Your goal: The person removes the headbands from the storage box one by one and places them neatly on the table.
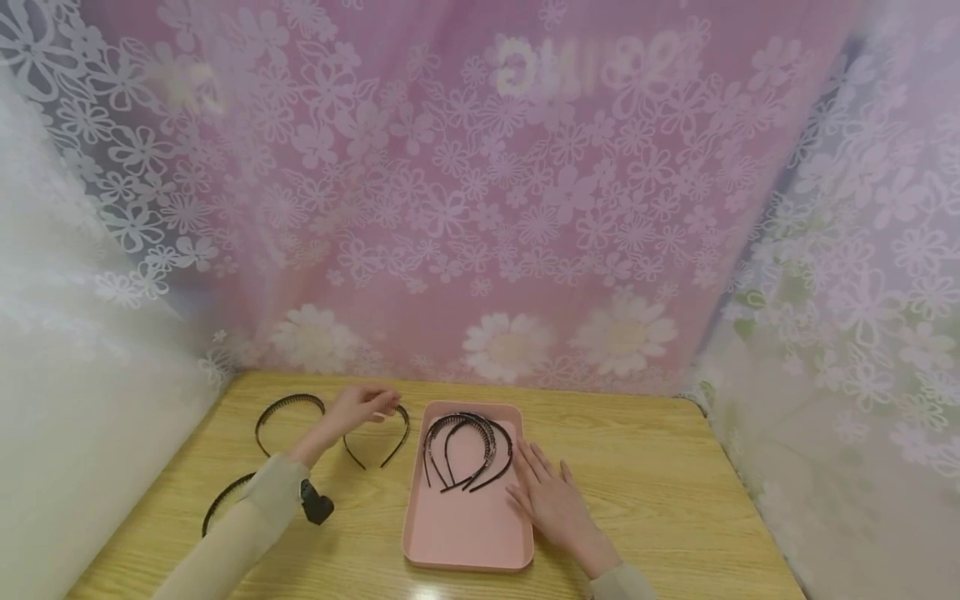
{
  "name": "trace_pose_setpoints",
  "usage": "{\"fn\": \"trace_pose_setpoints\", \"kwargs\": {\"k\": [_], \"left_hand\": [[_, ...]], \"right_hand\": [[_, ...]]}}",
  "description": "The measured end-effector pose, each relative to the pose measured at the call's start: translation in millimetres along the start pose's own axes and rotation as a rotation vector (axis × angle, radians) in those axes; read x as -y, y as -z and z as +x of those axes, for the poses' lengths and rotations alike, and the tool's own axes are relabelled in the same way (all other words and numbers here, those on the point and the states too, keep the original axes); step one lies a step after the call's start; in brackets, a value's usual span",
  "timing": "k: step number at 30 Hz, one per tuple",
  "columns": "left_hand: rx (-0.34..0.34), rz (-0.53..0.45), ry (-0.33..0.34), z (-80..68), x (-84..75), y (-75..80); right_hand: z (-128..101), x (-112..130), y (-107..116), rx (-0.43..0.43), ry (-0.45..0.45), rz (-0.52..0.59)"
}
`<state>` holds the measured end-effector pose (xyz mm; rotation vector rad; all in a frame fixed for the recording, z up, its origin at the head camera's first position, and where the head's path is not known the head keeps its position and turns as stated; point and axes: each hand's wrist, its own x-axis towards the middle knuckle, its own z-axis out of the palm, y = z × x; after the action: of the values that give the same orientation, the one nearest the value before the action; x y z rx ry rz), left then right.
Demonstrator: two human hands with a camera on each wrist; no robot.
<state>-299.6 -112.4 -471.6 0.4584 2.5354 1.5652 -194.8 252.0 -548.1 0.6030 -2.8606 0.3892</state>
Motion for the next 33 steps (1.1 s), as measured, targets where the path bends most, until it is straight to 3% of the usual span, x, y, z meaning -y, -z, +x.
{"fn": "trace_pose_setpoints", "kwargs": {"k": [13, 21, 33], "left_hand": [[0.023, 0.098, -0.041, 20.4, -14.0, -30.8], [0.021, 0.221, -0.101, 35.1, -10.6, -53.3], [0.070, 0.382, -0.135, 41.1, -13.1, -82.4]], "right_hand": [[1.2, 1.5, -0.2, 0.042, -0.035, 0.003], [0.0, 2.3, 0.5, 0.056, -0.047, 0.006], [-1.5, -0.3, -2.8, -0.027, 0.000, 0.008]]}}
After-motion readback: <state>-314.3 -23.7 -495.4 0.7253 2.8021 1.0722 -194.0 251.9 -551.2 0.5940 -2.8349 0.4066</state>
